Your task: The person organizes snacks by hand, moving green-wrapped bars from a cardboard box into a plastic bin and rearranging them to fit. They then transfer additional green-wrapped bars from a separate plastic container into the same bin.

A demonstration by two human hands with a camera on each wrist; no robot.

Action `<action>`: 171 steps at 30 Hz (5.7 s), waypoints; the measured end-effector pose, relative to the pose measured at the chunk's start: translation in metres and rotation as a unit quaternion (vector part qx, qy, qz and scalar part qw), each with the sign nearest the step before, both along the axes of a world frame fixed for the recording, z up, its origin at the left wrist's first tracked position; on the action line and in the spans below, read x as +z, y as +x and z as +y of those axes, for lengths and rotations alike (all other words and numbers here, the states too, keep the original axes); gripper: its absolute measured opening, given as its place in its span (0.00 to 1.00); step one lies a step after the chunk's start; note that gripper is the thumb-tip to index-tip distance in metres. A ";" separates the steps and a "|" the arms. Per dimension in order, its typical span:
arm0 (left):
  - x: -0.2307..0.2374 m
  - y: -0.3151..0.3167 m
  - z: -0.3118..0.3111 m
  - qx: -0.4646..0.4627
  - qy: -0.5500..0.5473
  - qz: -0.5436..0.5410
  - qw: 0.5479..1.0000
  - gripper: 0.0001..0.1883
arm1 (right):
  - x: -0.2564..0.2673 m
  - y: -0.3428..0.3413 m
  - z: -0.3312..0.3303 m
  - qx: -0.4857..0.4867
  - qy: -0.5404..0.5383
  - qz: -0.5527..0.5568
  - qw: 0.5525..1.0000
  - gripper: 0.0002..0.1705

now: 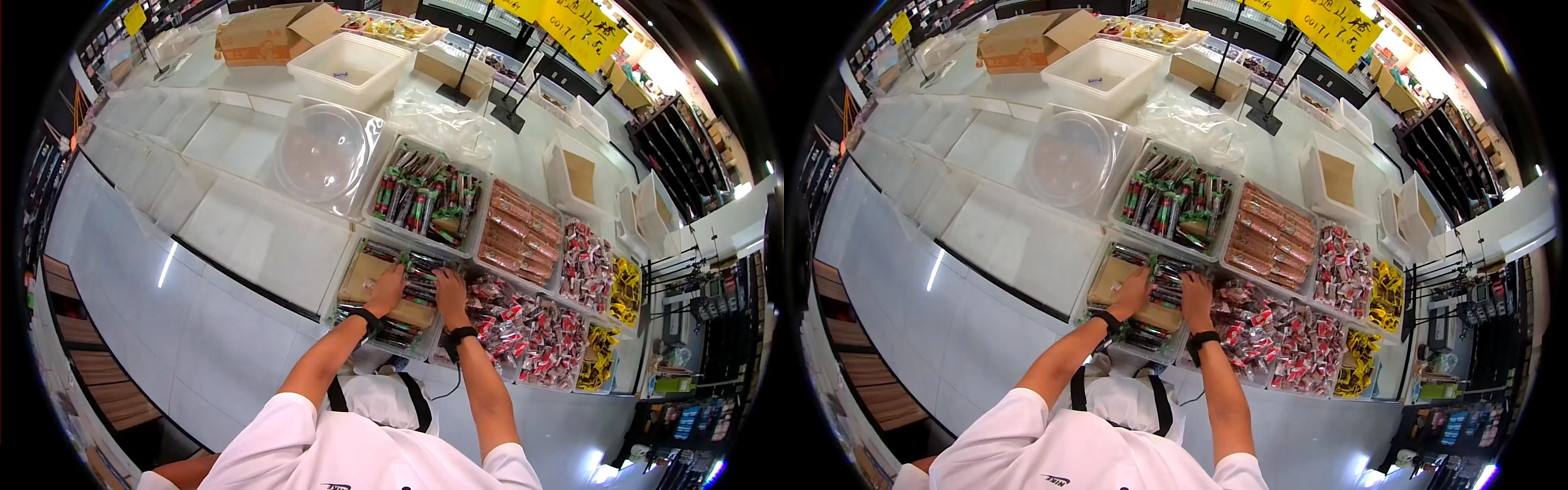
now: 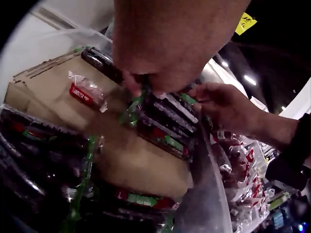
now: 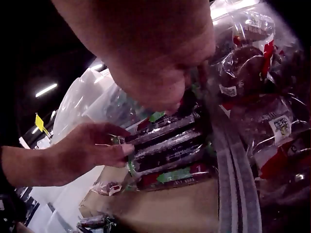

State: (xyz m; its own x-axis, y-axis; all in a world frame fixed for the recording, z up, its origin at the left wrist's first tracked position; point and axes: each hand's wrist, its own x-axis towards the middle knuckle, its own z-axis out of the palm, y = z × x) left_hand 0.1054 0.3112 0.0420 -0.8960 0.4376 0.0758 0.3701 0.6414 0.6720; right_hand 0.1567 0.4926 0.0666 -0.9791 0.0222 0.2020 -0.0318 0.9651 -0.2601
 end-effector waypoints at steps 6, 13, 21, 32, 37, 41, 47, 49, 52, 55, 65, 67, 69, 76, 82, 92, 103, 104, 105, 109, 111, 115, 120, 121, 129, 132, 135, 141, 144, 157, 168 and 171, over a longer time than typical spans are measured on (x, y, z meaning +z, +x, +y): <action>0.012 -0.008 0.009 0.034 0.005 -0.122 0.992 0.19 | 0.007 -0.006 -0.006 -0.014 -0.023 0.007 1.000 0.17; 0.001 0.009 0.011 0.040 -0.014 -0.016 0.999 0.34 | 0.006 -0.017 -0.013 -0.074 -0.028 0.013 0.997 0.18; 0.000 0.007 0.007 -0.016 -0.046 -0.015 0.999 0.40 | -0.010 -0.027 -0.001 -0.040 0.048 0.005 0.998 0.19; -0.013 0.000 0.021 -0.038 -0.009 -0.076 0.996 0.47 | -0.002 -0.005 -0.003 -0.099 0.028 -0.018 0.995 0.21; -0.022 -0.002 0.019 -0.047 0.052 -0.057 0.996 0.43 | -0.001 -0.009 0.004 -0.040 -0.055 0.003 0.998 0.24; -0.007 -0.005 0.010 -0.040 0.074 -0.097 0.992 0.38 | 0.016 -0.008 0.005 -0.012 -0.076 -0.001 0.997 0.23; -0.003 -0.005 0.009 -0.010 0.073 -0.122 0.990 0.33 | 0.004 -0.012 0.014 -0.005 -0.062 -0.010 0.998 0.19; -0.008 -0.004 0.009 -0.004 0.078 -0.119 0.990 0.34 | 0.001 -0.012 0.014 -0.010 -0.062 0.006 0.998 0.19; -0.012 -0.006 0.008 -0.002 0.081 -0.131 0.988 0.37 | 0.000 -0.015 0.014 -0.015 -0.068 0.008 0.998 0.18; -0.012 -0.008 0.012 -0.011 0.087 -0.096 0.992 0.42 | 0.010 -0.012 0.010 -0.038 -0.022 -0.044 0.998 0.19; 0.006 -0.018 0.014 -0.041 0.007 -0.109 0.993 0.45 | -0.002 -0.016 0.014 -0.072 0.045 -0.033 0.996 0.16; 0.006 -0.016 0.010 -0.053 0.001 -0.096 0.994 0.44 | -0.001 -0.020 0.019 -0.079 0.019 -0.054 0.995 0.14; 0.002 -0.016 0.006 -0.066 -0.007 -0.083 0.994 0.43 | -0.003 -0.023 0.017 -0.080 0.017 -0.041 0.996 0.14; 0.006 -0.010 0.002 -0.040 0.023 -0.025 0.999 0.37 | 0.003 -0.019 0.008 -0.099 -0.007 0.026 0.995 0.14; 0.016 0.027 -0.030 -0.057 -0.001 0.002 0.998 0.24 | 0.029 0.031 -0.025 -0.011 -0.133 0.115 0.984 0.08; -0.026 0.074 -0.036 -0.327 -0.238 -0.021 0.914 0.27 | -0.052 0.090 -0.065 0.107 0.047 -0.235 0.965 0.23; -0.060 0.067 -0.033 -0.333 -0.232 -0.011 0.914 0.23 | -0.051 0.093 -0.077 0.057 0.046 -0.204 0.976 0.25; -0.061 0.065 -0.036 -0.339 -0.222 0.011 0.914 0.25 | -0.058 0.094 -0.078 0.048 0.055 -0.195 0.978 0.24; -0.056 0.061 -0.033 -0.337 -0.236 -0.007 0.911 0.27 | -0.058 0.092 -0.080 0.038 0.063 -0.188 0.979 0.22; -0.048 0.061 -0.030 -0.344 -0.235 -0.006 0.909 0.29 | -0.060 0.096 -0.077 0.067 0.014 -0.206 0.976 0.20; -0.044 0.058 -0.028 -0.339 -0.230 -0.006 0.912 0.28 | -0.059 0.093 -0.074 0.074 0.021 -0.200 0.977 0.21; -0.063 0.058 -0.029 -0.335 -0.208 -0.010 0.919 0.23 | -0.062 0.093 -0.073 0.087 0.027 -0.212 0.973 0.22; -0.049 0.064 -0.022 -0.341 -0.280 -0.029 0.897 0.13 | -0.073 0.092 -0.072 0.072 0.010 -0.230 0.970 0.21; -0.047 0.065 -0.020 -0.346 -0.294 -0.018 0.891 0.10 | -0.072 0.091 -0.071 0.063 0.000 -0.260 0.964 0.20; -0.059 0.067 -0.025 -0.355 -0.297 0.036 0.886 0.06 | -0.065 0.084 -0.066 0.109 -0.009 -0.293 0.950 0.17; -0.045 0.065 -0.025 -0.381 -0.335 -0.017 0.861 0.09 | -0.069 0.088 -0.063 0.118 -0.013 -0.313 0.942 0.13; -0.042 0.065 -0.024 -0.373 -0.324 -0.024 0.869 0.09 | -0.064 0.086 -0.066 0.119 -0.011 -0.330 0.936 0.11; -0.039 0.066 -0.021 -0.339 -0.336 -0.026 0.879 0.09 | -0.069 0.076 -0.066 0.134 0.009 -0.339 0.931 0.12; -0.033 0.064 -0.027 -0.347 -0.318 -0.030 0.882 0.09 | -0.056 0.076 -0.069 0.150 0.032 -0.338 0.929 0.14; 0.003 0.037 -0.040 -0.322 -0.023 -0.087 0.942 0.22 | 0.010 0.053 -0.028 0.167 0.024 -0.201 0.965 0.16; 0.009 0.030 -0.025 -0.128 -0.055 0.052 0.989 0.39 | -0.008 0.041 -0.019 0.013 0.013 -0.109 0.994 0.16; 0.019 0.037 -0.024 -0.095 -0.085 0.012 0.992 0.40 | -0.011 0.045 -0.022 -0.030 -0.049 -0.079 0.995 0.16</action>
State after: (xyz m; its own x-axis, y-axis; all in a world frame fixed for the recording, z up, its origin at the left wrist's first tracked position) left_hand 0.1421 0.2867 0.0613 -0.7945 0.6073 0.0068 0.5102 0.6613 0.5499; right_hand 0.2014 0.4702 0.0560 -0.9948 0.0932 0.0401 0.0734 0.9340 -0.3497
